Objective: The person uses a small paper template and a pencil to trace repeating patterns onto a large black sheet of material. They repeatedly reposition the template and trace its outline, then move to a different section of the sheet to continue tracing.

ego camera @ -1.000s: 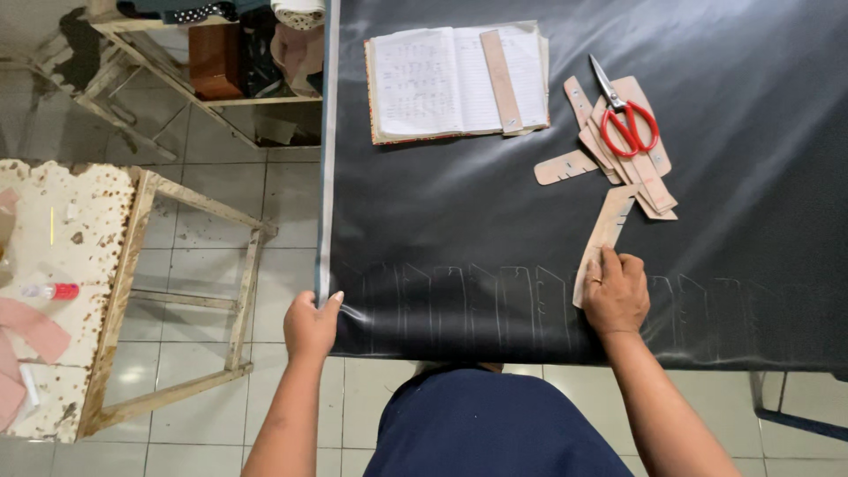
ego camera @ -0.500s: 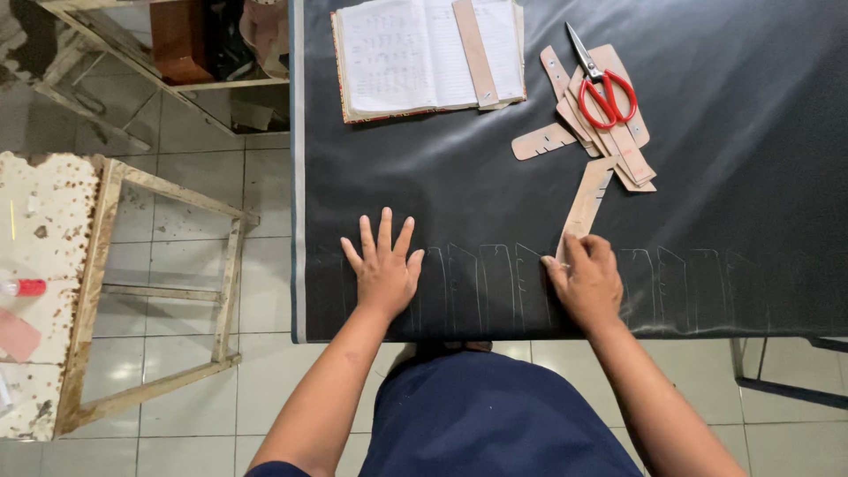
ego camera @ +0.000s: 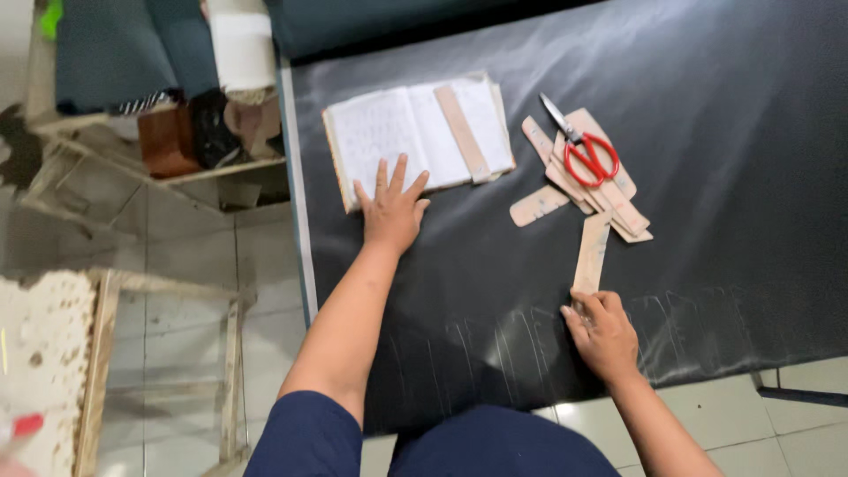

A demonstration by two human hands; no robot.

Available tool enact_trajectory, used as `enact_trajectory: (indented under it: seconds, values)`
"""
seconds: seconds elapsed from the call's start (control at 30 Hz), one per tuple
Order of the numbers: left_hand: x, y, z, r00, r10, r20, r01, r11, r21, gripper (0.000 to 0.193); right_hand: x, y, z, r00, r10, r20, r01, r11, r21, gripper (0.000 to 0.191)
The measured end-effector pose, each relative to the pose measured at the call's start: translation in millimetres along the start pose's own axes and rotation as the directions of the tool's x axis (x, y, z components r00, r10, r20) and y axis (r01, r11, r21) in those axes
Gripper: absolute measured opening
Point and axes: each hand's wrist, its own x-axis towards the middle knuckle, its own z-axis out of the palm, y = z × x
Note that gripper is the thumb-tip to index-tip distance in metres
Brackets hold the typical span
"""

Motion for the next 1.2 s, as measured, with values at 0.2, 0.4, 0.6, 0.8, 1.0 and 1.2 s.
enact_trajectory:
  seconds: [0.2,0.4,0.6,0.8,1.0,1.2]
  values:
    - [83,-30,14,0.995,-0.033,0.095,0.034,0.999,-0.011,0.051,21,-11,6,0.992,0.115,0.053,-0.116,0.993,0.015,0.034]
    - [133,-39,32,0.988,-0.062,0.140,0.062,0.998,0.004,0.052,26,-9,11,0.989,0.145,0.028,-0.145,0.989,0.016,0.035]
    - [130,-29,39,0.996,-0.057,0.073,0.051,0.995,0.083,0.054,18,-5,8,0.988,0.154,-0.012,-0.154,0.988,0.005,0.056]
    - [7,47,20,0.971,0.237,-0.024,-0.239,0.967,-0.089,0.069,-1,-12,8,0.864,0.502,-0.029,-0.503,0.863,-0.046,0.075]
    - [-151,110,-19,0.848,0.465,0.253,-0.372,0.864,-0.340,0.055,1,17,-10,0.831,0.499,0.248,-0.546,0.817,0.187,0.044]
    - [-210,116,-27,0.958,0.227,0.176,-0.189,0.960,-0.208,0.054,21,60,-30,0.823,0.407,0.396,-0.568,0.601,0.562,0.033]
